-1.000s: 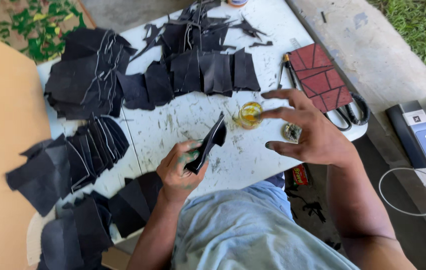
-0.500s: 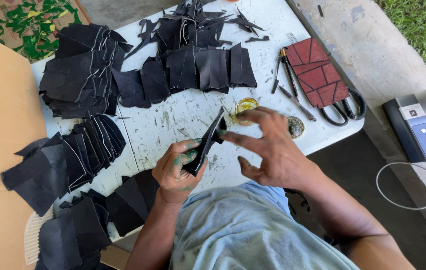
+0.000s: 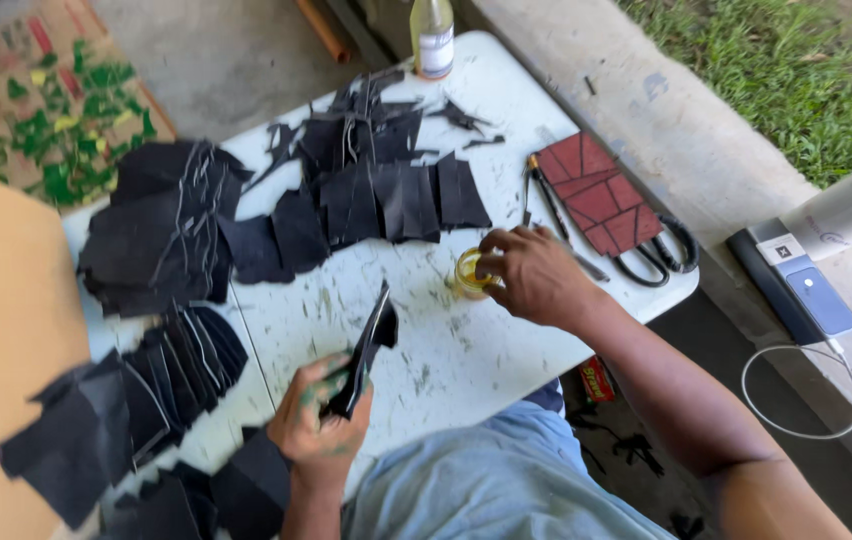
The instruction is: The person assembles small black fabric pieces by applying adhesive from a small jar and pressing them together. They repeatedly pick up pieces, apply glue, and stack the assembled units on the table.
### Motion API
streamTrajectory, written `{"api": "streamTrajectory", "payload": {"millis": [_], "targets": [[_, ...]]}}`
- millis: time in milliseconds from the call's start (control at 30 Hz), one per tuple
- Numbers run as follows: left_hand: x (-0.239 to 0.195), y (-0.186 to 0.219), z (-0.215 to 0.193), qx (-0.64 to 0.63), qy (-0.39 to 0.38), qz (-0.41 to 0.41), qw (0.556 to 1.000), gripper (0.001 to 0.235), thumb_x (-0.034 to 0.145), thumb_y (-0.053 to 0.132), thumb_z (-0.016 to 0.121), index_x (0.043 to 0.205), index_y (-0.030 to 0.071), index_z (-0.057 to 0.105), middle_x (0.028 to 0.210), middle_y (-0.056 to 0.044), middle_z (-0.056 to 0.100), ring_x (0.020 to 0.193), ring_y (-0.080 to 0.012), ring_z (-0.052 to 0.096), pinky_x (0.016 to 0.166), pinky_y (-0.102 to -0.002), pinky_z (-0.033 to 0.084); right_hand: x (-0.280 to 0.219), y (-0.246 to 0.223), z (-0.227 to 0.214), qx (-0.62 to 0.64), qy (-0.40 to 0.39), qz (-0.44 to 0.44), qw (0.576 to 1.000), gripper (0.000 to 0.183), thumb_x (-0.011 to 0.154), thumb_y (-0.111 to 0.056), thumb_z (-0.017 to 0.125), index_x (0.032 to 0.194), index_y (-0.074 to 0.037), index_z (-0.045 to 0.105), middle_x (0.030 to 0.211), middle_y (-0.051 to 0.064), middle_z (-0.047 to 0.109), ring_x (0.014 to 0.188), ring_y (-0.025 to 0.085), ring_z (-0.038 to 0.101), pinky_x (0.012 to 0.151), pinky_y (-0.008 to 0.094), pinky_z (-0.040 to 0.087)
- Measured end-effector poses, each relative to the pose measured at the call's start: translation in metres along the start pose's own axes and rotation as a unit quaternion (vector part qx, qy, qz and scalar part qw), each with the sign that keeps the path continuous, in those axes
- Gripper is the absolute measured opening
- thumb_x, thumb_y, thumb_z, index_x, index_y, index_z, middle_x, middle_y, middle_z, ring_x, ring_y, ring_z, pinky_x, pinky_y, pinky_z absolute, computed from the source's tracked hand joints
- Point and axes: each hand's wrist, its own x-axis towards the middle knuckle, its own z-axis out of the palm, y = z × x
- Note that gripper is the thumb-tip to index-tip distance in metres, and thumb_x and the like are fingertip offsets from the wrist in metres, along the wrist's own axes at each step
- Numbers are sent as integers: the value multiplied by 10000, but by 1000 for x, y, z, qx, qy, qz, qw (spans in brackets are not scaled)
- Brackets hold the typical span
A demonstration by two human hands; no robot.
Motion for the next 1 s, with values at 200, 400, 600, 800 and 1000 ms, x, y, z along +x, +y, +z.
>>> {"api": "streamTrajectory", "payload": {"millis": [200, 400, 600, 800, 1000], "targets": [[-10, -3, 0, -8, -8, -28, 1000, 236, 786, 37, 832, 874, 9, 615, 980, -136, 741, 775, -248, 747, 653, -308, 592, 15, 1, 11, -64, -96, 18, 993, 385, 683, -373, 826, 1053, -274, 784, 1334, 16, 530, 1283, 259, 463, 990, 459, 446], [-6, 1, -8, 22, -5, -8, 1000, 214, 779, 33, 821, 900, 28, 643, 949, -100, 746, 814, -274, 750, 705, -346, 598, 47, -21, 5, -156, -264, 24, 951, 418, 683, -357, 822, 1097, -354, 764, 1331, -29, 491, 1339, 256, 427, 1003, 468, 454], [1, 3, 5, -9, -23, 11, 1000, 254, 811, 1, 834, 893, 31, 596, 997, -139, 741, 867, -284, 758, 720, -356, 613, 2, 10, -10, -51, -72, 17, 996, 571, 620, -322, 847, 1182, -331, 748, 1429, 20, 495, 1352, 283, 391, 1054, 527, 364], [6, 0, 17, -68, -17, 27, 997, 314, 827, -35, 828, 879, 15, 523, 1000, -154, 735, 921, -296, 774, 750, -340, 634, -50, 11, -43, 193, 68, -88, 975, 566, 689, -228, 887, 1222, -225, 699, 1306, 108, 622, 1249, 310, 567, 1057, 478, 422], [8, 8, 19, -105, -32, 27, 994, 304, 804, -63, 834, 880, 12, 550, 985, -153, 739, 899, -269, 779, 728, -324, 638, -51, -29, -32, 573, -65, -65, 815, 1010, 780, -50, 792, 1638, -166, 272, 1007, 112, 780, 829, 212, 765, 791, 338, 650]]}}
